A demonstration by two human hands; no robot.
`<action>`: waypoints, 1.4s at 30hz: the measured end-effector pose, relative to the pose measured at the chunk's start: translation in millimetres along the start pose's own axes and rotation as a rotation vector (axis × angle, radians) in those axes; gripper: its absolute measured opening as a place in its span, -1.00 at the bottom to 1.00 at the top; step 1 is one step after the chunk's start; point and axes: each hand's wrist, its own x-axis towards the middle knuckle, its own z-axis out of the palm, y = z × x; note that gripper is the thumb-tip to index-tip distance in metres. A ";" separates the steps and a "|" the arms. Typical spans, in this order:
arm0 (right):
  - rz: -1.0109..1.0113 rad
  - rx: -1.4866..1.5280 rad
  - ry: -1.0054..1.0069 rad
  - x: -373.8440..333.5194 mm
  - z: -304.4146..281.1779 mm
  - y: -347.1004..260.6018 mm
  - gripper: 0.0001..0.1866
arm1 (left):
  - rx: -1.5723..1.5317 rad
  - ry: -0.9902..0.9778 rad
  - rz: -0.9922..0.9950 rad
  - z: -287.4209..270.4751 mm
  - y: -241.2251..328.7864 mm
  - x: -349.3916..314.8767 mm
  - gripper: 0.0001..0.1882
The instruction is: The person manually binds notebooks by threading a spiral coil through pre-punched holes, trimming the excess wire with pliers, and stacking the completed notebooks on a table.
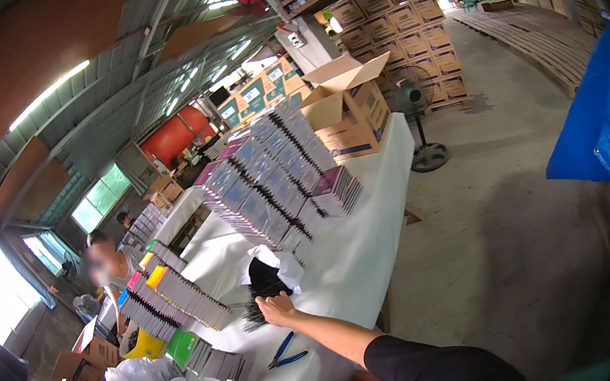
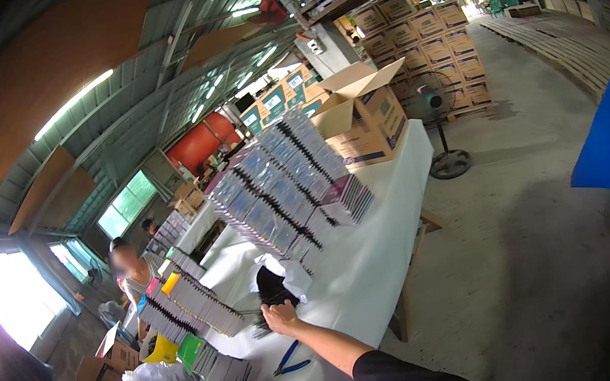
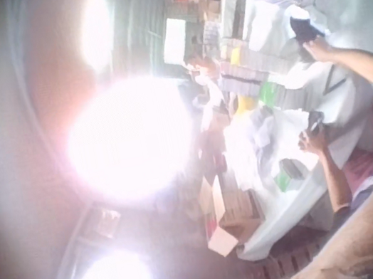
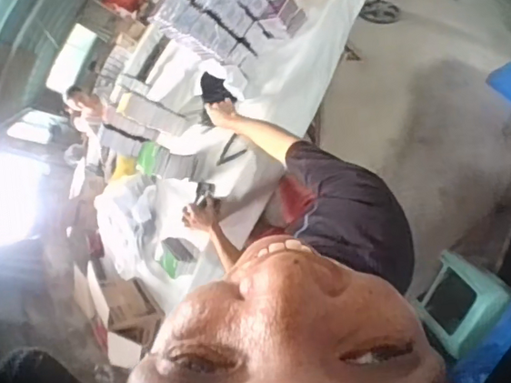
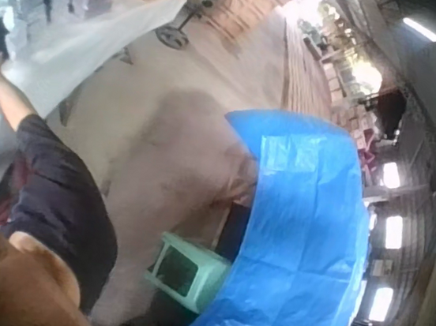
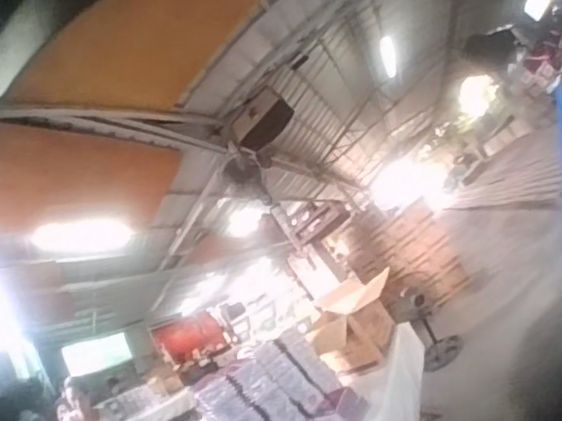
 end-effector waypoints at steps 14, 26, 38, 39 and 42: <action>0.016 1.328 -0.561 -65.8 -70.6 -55.3 -0.63 | 0.146 0.052 0.054 -6.9 0.0 -5.2 -0.23; -0.584 0.719 0.040 -29.1 18.3 -29.4 -0.71 | -0.336 0.190 0.040 27.9 42.2 4.9 -0.49; 0.307 0.250 -0.428 73.8 -23.4 -19.6 -0.78 | -0.322 0.162 0.026 20.1 -4.8 -11.7 -0.50; 0.271 0.059 -0.488 92.1 -21.5 -7.0 -0.76 | -0.348 0.169 0.053 17.6 2.8 -10.0 -0.51; 0.064 -0.155 -0.568 86.5 9.4 -19.6 -0.70 | -0.347 0.161 0.041 15.3 2.6 -9.2 -0.52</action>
